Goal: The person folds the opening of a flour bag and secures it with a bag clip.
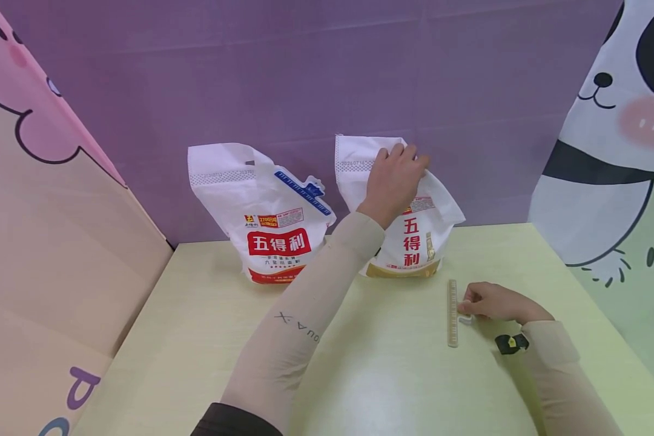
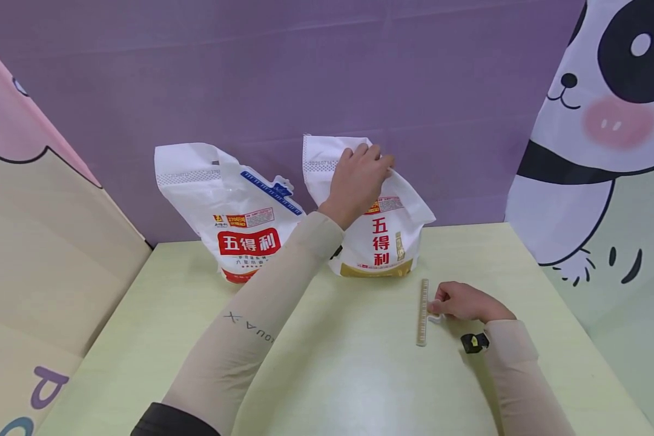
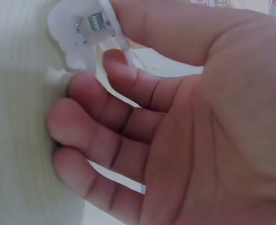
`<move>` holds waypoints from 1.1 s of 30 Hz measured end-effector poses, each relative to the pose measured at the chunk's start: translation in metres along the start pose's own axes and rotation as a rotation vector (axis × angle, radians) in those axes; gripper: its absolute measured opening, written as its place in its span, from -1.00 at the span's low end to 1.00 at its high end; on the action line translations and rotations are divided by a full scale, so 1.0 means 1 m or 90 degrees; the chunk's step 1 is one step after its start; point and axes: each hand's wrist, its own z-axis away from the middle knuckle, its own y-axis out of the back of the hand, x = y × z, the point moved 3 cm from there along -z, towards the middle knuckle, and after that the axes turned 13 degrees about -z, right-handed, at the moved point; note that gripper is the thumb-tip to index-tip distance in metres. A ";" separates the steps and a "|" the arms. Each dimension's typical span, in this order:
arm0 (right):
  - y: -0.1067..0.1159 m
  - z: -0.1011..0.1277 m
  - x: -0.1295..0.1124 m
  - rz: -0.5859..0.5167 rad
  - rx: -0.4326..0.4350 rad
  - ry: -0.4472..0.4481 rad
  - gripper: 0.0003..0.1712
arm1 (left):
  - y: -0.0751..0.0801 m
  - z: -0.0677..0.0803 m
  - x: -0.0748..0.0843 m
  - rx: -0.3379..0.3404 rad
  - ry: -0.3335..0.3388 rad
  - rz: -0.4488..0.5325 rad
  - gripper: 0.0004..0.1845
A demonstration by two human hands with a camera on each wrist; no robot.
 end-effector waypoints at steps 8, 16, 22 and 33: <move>0.001 0.003 -0.004 -0.052 -0.015 0.004 -0.73 | 0.001 0.000 0.000 -0.007 0.000 0.003 -0.63; 0.007 0.007 -0.005 -0.105 -0.023 0.031 -0.76 | 0.000 0.000 0.000 0.002 -0.001 -0.001 -0.63; 0.014 0.009 -0.006 -0.117 0.011 0.053 -0.65 | 0.001 0.000 -0.001 0.012 0.003 0.001 -0.65; 0.026 0.016 -0.020 -0.045 0.105 0.099 -0.76 | 0.001 0.001 0.000 0.011 0.004 0.002 -0.65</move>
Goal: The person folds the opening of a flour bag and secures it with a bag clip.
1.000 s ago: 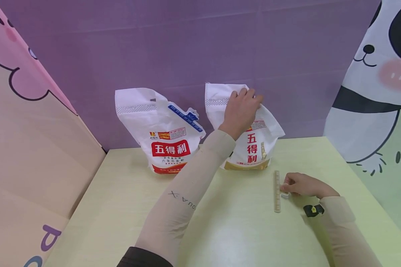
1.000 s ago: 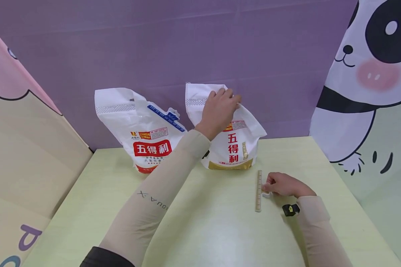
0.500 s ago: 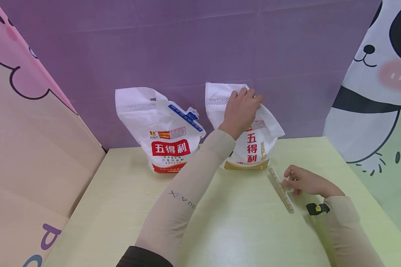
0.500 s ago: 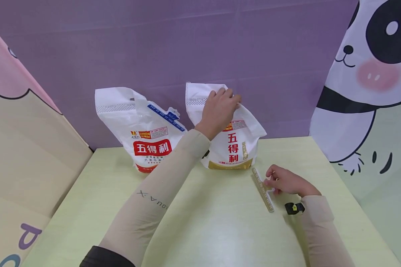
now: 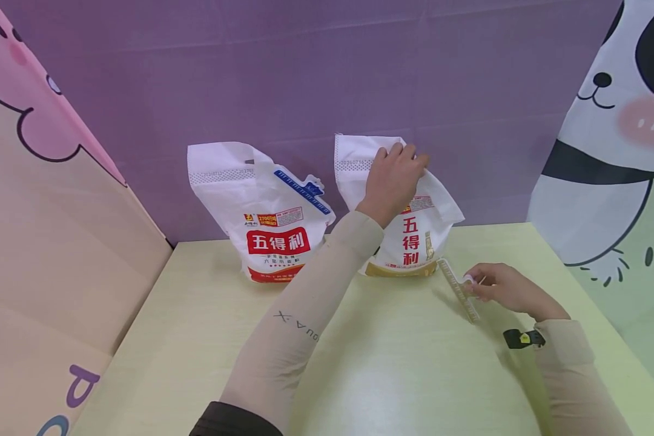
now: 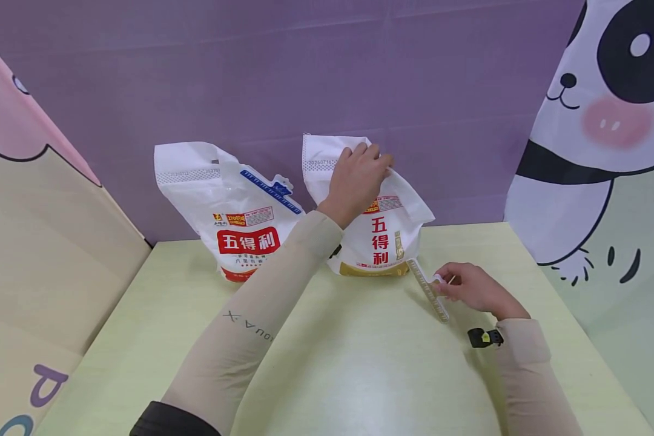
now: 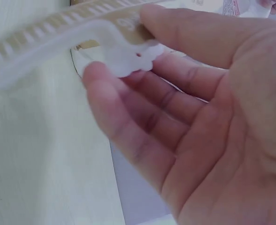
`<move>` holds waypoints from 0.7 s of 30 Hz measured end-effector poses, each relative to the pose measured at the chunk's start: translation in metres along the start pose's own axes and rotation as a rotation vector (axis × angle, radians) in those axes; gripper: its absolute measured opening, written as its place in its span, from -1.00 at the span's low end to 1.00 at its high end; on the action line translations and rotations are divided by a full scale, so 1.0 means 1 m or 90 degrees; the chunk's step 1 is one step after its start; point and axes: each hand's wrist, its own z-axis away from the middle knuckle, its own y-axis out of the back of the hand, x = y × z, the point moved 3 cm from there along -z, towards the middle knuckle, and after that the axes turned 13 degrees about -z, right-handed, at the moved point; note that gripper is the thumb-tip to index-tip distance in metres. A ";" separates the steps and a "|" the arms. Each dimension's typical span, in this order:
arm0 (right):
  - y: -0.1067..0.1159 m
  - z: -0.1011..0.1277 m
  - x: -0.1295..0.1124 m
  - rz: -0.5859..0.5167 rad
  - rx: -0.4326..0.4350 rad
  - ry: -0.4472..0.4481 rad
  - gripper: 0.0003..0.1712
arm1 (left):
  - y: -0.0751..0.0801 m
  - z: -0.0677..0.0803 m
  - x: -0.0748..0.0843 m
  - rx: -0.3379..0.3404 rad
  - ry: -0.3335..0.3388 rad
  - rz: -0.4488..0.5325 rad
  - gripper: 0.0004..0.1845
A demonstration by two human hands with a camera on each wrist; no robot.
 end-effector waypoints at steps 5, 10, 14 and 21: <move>0.005 -0.001 0.001 0.036 0.062 0.034 -0.82 | -0.001 0.000 0.000 0.001 -0.002 0.001 -0.65; 0.009 -0.001 0.000 0.055 0.116 0.036 -0.74 | -0.001 0.000 -0.001 0.006 -0.001 0.001 -0.68; 0.013 0.001 -0.005 0.046 0.172 0.044 -0.64 | -0.001 0.000 -0.001 0.009 -0.003 0.003 -0.70; 0.016 0.006 -0.013 0.038 0.278 0.103 -0.69 | 0.000 0.001 -0.001 0.012 -0.012 -0.004 -0.70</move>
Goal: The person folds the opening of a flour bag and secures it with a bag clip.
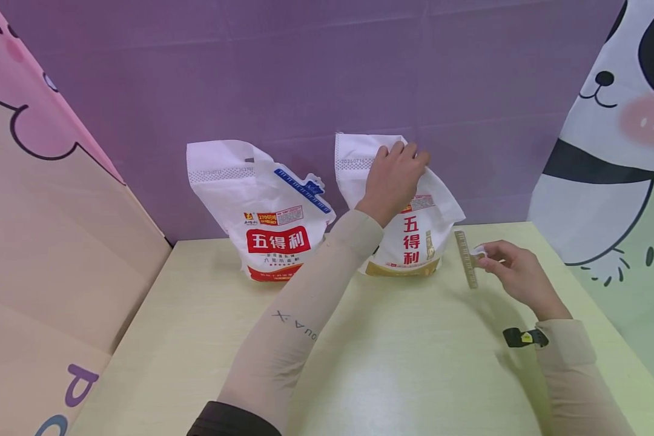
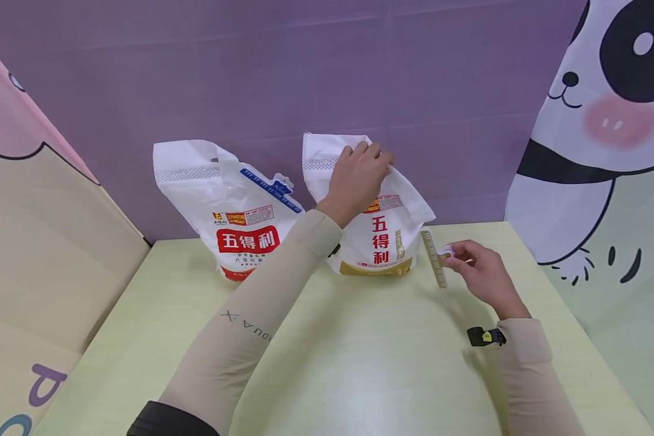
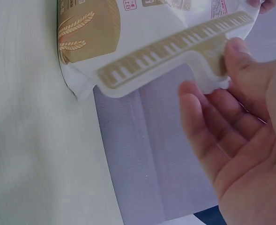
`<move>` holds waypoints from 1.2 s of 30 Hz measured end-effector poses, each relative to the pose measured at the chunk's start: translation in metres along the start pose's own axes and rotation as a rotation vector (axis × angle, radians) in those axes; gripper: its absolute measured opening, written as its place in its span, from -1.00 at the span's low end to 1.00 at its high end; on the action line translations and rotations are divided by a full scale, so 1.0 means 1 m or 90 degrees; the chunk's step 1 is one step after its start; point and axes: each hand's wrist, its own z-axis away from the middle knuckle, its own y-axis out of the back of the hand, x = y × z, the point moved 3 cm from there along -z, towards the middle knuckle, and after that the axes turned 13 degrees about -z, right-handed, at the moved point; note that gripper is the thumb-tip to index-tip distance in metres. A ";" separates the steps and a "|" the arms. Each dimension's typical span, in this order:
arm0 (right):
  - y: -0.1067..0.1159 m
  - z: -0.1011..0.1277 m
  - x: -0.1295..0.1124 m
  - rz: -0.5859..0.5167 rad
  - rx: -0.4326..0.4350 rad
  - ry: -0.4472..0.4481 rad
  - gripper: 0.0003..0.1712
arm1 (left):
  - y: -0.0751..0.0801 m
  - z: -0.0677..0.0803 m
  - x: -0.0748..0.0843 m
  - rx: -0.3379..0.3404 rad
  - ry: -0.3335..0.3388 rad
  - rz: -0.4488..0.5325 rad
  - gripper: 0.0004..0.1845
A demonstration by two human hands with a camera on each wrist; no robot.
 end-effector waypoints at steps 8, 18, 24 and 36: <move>0.004 0.001 -0.005 0.009 0.053 -0.004 -0.70 | 0.003 -0.001 0.000 -0.047 -0.006 -0.008 -0.60; 0.006 0.001 -0.008 -0.018 0.081 0.004 -0.70 | 0.002 -0.001 0.000 -0.066 -0.007 -0.015 -0.52; 0.010 0.001 -0.011 -0.002 0.134 0.003 -0.72 | 0.001 -0.001 -0.001 -0.057 -0.003 -0.017 -0.52; 0.018 -0.005 -0.019 0.024 0.157 0.028 -0.71 | 0.000 -0.001 -0.002 -0.056 -0.002 -0.017 -0.51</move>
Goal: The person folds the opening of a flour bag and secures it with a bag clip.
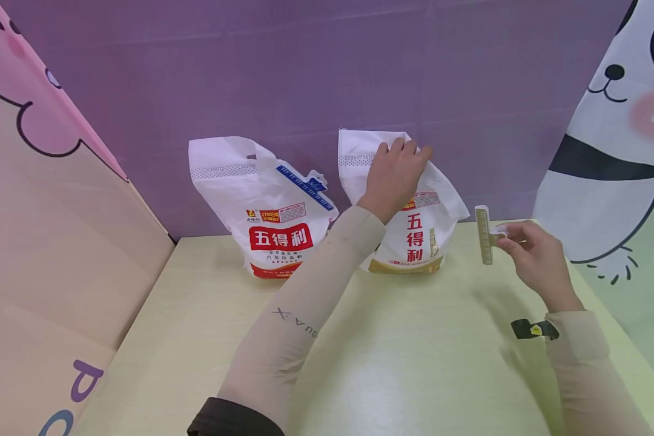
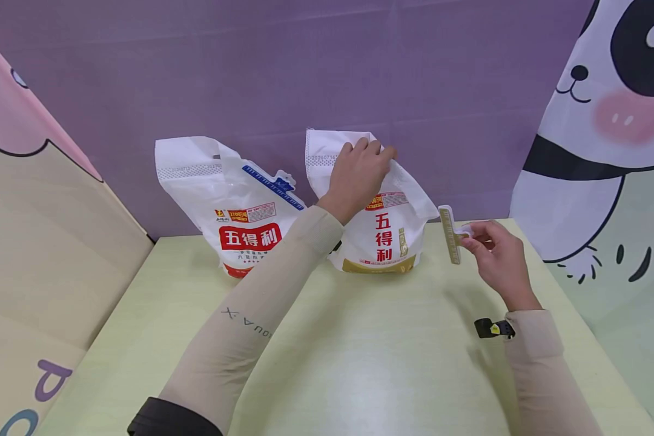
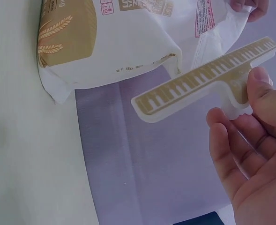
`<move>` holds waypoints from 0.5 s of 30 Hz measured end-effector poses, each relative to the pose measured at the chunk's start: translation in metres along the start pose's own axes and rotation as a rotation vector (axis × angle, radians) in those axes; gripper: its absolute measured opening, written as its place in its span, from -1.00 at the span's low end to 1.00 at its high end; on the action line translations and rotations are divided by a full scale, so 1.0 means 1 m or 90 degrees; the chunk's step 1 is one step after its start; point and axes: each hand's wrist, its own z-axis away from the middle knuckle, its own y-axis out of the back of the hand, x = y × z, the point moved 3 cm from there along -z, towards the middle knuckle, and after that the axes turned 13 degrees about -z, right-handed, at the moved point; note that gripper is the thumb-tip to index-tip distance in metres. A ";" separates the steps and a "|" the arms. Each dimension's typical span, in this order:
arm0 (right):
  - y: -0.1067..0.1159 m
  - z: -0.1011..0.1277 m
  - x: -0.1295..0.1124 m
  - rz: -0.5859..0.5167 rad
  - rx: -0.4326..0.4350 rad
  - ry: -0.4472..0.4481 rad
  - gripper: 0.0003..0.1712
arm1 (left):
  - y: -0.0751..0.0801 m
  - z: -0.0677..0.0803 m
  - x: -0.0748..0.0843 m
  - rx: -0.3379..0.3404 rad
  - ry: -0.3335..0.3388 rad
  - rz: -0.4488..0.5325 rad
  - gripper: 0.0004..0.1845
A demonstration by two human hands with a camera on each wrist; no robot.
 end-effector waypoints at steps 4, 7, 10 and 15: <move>-0.001 -0.006 -0.006 0.012 0.006 0.012 -0.71 | 0.001 0.001 0.000 0.013 0.006 0.001 -0.53; -0.002 -0.009 -0.011 0.012 0.012 0.014 -0.71 | 0.002 0.002 0.000 0.016 0.006 0.003 -0.53; -0.003 -0.013 -0.016 0.016 0.018 0.013 -0.72 | 0.002 0.003 0.001 0.013 0.003 0.003 -0.52; -0.005 -0.020 -0.023 0.022 0.046 0.021 -0.74 | 0.002 0.003 0.001 0.017 0.010 0.002 -0.51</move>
